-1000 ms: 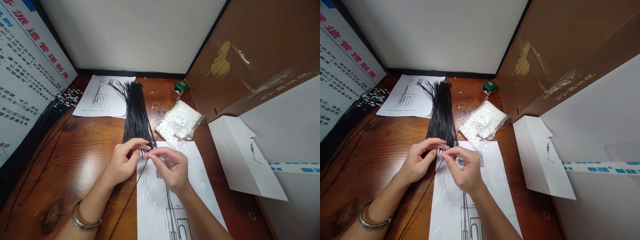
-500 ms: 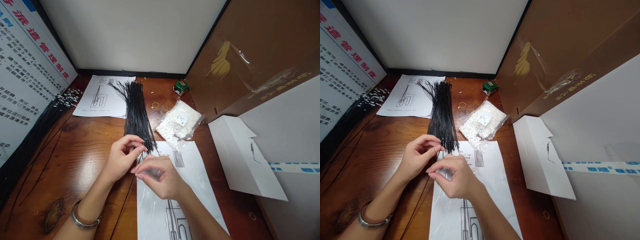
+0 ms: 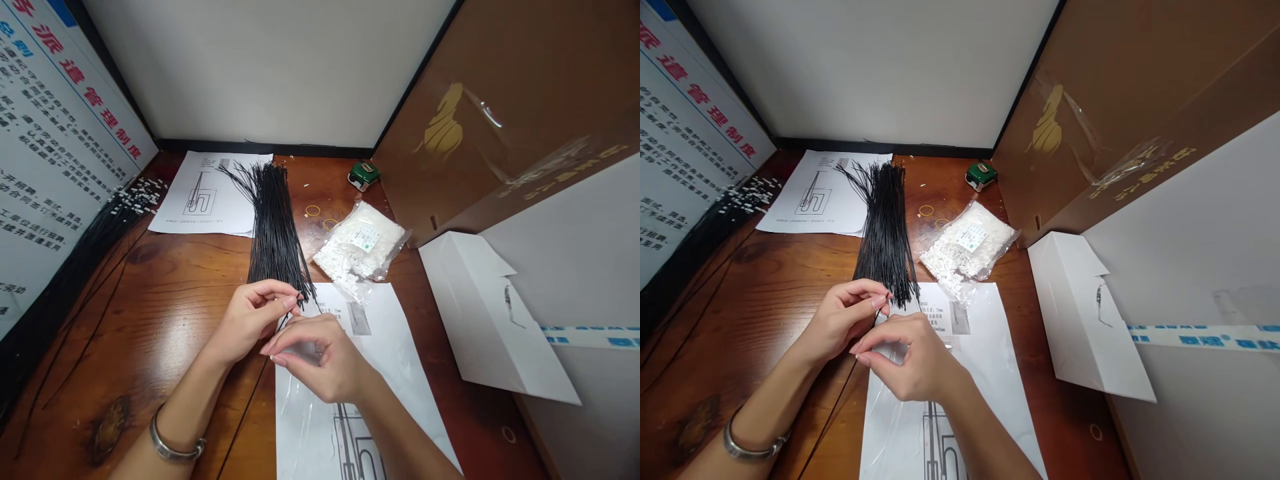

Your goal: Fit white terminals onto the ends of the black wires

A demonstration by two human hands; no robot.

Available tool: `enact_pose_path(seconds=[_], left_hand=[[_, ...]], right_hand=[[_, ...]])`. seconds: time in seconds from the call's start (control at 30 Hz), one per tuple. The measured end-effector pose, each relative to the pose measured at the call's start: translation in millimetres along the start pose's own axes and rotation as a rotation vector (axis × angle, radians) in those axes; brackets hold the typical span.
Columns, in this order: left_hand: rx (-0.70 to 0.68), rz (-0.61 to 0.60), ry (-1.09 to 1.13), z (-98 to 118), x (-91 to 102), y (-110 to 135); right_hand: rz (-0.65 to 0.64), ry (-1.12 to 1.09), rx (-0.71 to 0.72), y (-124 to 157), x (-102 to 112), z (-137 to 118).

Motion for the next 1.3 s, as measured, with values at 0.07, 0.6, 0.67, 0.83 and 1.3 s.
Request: enact_pose_path(seconds=[0.07,0.6,0.67,0.83,1.3], left_hand=[[0.013,0.01,-0.003,-1,-1.1,-1],[-0.071,0.068,-0.103,-2,-2.2,-2],[-0.064,0.074,-0.105,-1,-2.7,-2],[-0.031,0.059,-0.094,-1,-5.6,-2],[-0.04,-0.021,-0.245,-2,-8.2,-1]], right_hand=[[0.003,-0.007,0.005,0,0,0],[-0.018,0.047,-0.027,0,3,-2],[0.075,0.037,0.011,0,5,-3],[0.558,0.074,-0.064,2,14,2],[0.612,0.092,-0.356,0,14,14]])
Point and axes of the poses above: each hand's wrist, its own y-axis away from the middle knuckle, its own x-axis out of the back of the hand, z = x × y, the point moved 2 cm from there along -y, towards the middle knuckle, and after that the axes turned 13 degrees about y, right-handed, at the moved point
